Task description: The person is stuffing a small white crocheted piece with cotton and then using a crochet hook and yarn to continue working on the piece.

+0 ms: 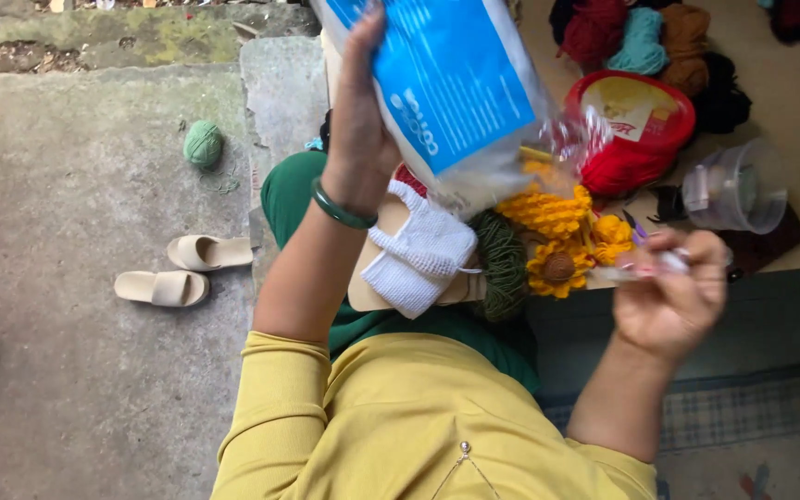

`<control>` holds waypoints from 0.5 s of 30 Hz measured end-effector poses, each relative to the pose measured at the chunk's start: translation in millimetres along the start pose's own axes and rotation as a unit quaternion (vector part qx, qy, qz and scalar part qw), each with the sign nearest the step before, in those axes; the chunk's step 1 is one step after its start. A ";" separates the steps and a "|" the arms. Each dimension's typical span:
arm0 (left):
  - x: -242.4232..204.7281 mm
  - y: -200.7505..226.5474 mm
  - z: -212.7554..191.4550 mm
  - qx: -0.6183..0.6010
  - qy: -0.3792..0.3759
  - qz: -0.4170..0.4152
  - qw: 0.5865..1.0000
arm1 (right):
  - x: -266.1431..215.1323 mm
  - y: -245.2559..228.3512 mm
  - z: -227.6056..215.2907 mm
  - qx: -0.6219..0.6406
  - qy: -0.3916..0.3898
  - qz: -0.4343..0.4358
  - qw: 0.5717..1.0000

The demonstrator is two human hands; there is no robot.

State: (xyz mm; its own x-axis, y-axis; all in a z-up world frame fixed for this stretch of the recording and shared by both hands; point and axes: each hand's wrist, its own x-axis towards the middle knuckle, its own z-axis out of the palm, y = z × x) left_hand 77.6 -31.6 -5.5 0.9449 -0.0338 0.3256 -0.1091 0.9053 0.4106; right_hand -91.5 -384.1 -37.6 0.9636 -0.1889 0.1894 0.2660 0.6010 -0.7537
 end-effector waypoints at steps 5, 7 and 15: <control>-7.4 -35.7 11.5 -0.039 0.135 -0.114 0.983 | 22.6 26.0 39.7 -0.059 -0.044 0.026 0.997; -11.3 -41.8 17.5 -0.033 0.153 -0.138 0.978 | 29.4 34.7 41.5 -0.131 -0.077 -0.024 0.988; -20.2 -46.3 30.5 -0.059 0.105 -0.200 0.972 | 56.0 61.8 88.5 -0.382 -0.090 -0.115 0.912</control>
State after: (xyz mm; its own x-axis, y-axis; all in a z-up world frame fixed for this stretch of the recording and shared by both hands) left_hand 54.2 -85.8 -5.1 0.9482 -0.3168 -0.0253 0.3040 0.8808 0.3631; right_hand -18.5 -288.7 -17.9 0.8922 -0.0696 0.4462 0.4303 -0.1689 -0.8868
